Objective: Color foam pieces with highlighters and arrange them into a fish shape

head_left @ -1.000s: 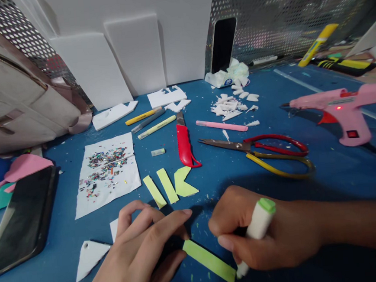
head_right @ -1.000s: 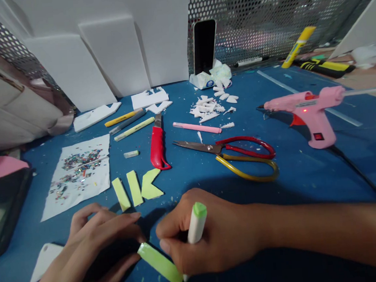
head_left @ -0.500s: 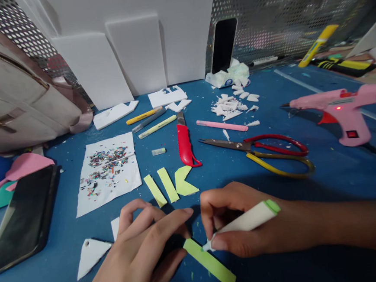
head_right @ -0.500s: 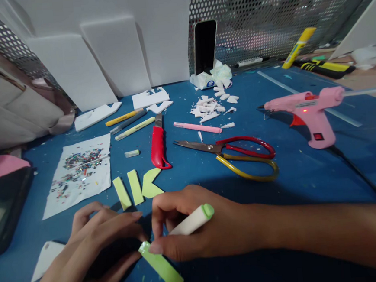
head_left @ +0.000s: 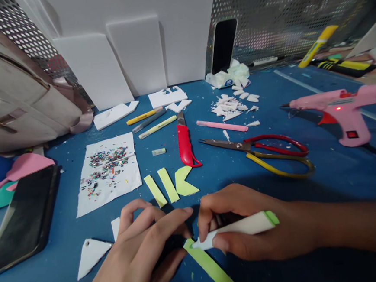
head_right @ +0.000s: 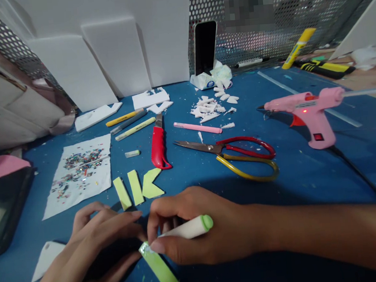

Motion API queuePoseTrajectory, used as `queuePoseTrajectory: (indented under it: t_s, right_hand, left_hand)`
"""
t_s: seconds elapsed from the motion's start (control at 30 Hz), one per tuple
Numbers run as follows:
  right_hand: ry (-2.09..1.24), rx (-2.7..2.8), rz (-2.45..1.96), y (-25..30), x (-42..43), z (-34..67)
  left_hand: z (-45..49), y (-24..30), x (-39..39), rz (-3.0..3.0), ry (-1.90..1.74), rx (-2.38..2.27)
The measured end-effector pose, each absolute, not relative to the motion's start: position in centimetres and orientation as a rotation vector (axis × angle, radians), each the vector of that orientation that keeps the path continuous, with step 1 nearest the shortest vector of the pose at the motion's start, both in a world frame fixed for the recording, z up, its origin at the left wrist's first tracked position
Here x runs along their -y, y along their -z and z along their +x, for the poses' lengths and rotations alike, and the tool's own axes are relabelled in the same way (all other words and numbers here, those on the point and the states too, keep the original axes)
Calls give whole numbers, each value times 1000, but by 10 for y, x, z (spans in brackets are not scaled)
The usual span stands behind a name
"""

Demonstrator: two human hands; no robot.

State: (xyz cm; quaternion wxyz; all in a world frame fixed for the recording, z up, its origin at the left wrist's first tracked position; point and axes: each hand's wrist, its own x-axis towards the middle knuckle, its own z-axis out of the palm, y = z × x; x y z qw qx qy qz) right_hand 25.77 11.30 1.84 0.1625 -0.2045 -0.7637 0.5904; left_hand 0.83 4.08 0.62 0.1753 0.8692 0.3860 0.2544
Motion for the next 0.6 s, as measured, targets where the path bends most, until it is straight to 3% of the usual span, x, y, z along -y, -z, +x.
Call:
queuePoseTrajectory:
  t_s: [0.37,0.6]
  right_hand:
    - [-1497,2360,-563,-14,-111,262]
    - [-1585,2353,-341,-10,-115,261]
  left_hand:
    - [9,-8,-41,2467,-713,-1105]
    - [8,-7,-40,2483,-700,-1144]
